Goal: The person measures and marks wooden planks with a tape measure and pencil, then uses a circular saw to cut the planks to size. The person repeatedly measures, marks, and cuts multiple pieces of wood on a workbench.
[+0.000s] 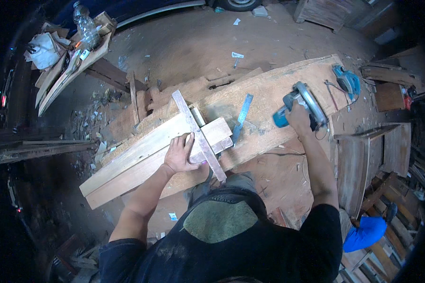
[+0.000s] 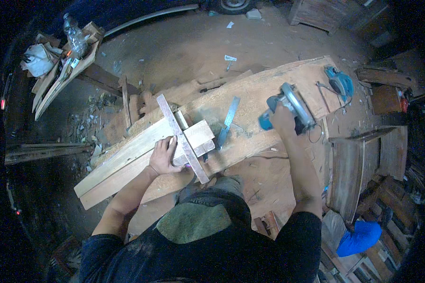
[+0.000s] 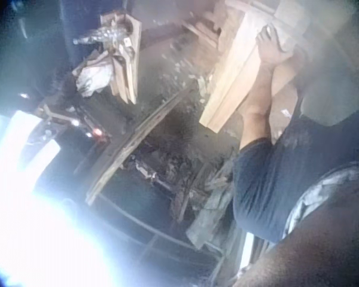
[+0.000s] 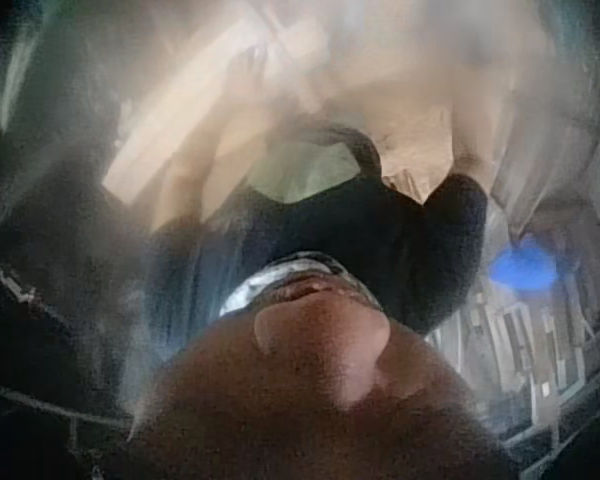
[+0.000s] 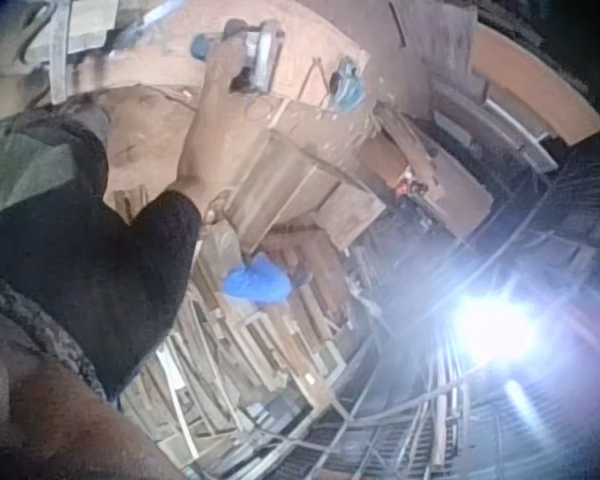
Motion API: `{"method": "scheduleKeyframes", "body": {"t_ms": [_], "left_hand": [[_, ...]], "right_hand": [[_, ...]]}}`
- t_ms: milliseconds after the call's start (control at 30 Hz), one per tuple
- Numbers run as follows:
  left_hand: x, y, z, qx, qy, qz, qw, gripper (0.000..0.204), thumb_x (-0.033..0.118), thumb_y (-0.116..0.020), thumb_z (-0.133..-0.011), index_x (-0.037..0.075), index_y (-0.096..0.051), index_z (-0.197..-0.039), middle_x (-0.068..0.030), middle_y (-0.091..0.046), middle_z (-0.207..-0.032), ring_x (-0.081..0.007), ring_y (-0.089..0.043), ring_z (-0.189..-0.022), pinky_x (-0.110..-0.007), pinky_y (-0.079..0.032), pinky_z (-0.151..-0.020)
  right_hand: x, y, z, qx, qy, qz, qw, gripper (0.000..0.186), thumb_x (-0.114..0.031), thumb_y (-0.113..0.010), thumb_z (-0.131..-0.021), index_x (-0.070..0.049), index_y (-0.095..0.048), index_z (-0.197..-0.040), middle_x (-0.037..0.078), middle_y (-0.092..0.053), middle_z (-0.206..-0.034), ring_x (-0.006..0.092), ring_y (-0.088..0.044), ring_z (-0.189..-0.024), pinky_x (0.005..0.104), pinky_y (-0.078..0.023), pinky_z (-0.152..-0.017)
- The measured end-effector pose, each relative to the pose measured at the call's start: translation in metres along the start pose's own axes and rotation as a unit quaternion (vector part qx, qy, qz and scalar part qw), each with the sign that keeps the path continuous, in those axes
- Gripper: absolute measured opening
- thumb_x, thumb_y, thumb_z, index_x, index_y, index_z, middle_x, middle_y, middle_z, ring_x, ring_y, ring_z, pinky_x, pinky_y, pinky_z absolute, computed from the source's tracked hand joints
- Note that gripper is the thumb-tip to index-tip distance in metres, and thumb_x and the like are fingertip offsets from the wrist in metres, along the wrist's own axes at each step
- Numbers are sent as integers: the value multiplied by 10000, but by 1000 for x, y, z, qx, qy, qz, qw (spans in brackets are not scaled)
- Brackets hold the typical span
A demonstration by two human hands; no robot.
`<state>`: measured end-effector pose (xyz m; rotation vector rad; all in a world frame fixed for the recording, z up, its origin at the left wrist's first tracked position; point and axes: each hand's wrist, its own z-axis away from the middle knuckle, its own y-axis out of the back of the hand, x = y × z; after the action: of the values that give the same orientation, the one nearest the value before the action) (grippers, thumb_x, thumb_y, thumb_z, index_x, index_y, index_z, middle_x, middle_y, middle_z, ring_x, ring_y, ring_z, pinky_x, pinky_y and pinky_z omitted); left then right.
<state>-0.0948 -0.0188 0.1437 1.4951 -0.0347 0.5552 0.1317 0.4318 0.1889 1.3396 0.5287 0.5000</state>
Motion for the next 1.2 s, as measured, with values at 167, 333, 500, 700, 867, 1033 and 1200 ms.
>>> {"method": "scheduleKeyframes", "body": {"t_ms": [167,333,500,700,867,1033,1200], "left_hand": [[6,3,-8,-20,7,-8,1000,1207,689,-755,-665,-48,-375,-1541,-277,-450,-1417,-441,-464,-1235,-537,-378,-1082],[6,-4,-17,-20,-3,-25,999,1220,704,-756,-658,-60,-367,-1527,-276,-450,-1406,-452,-451,-1247,-554,-374,-1077],[6,-10,-9,-30,16,-26,999,1253,705,-775,-642,-68,-350,-1533,-290,-440,-1405,-470,-443,-1252,-574,-369,-1078],[1,-15,-13,5,-40,-43,998,1281,749,-753,-689,-114,-335,-1538,-344,-449,-1376,-487,-476,-1198,-567,-371,-1060],[1,-19,-8,-8,-24,-33,999,1202,761,-659,-810,-134,-316,-1535,-337,-452,-1381,-477,-478,-1181,-569,-368,-1060],[0,-20,-9,7,-4,-55,998,1027,597,-645,-905,-119,-296,-1554,-307,-467,-1377,-456,-485,-1182,-545,-380,-1069],[4,-11,-12,1,-5,-51,999,953,538,-641,-922,-74,-308,-1573,-281,-471,-1399,-436,-489,-1198,-522,-394,-1070]], "right_hand": [[64,-144,-63,-53,25,192,980,191,-145,-593,-973,-55,-754,-1023,178,-779,-1004,268,-782,-883,427,-630,-714],[43,-224,-19,-29,42,345,937,183,-129,-594,-951,-122,-775,-980,101,-781,-992,274,-772,-830,398,-608,-688],[-56,-130,74,-323,160,-114,926,362,-360,-682,-944,-15,-780,-893,174,-757,-850,328,-754,-910,500,-585,-789],[-156,-133,203,-381,151,-547,730,422,-393,-647,-1010,-16,-671,-1199,161,-725,-979,252,-705,-860,427,-579,-789],[-122,-126,225,-330,-82,-671,659,263,-250,-542,-1099,-31,-604,-1231,26,-651,-855,115,-596,-673,293,-522,-601],[-46,-164,217,-127,-141,-660,727,262,-312,-526,-1111,-64,-585,-1053,-11,-544,-675,74,-470,-455,268,-408,-407],[-23,-229,164,-46,-121,-405,905,391,-389,-630,-1047,-16,-643,-1163,77,-643,-751,185,-637,-632,363,-535,-578]]}}
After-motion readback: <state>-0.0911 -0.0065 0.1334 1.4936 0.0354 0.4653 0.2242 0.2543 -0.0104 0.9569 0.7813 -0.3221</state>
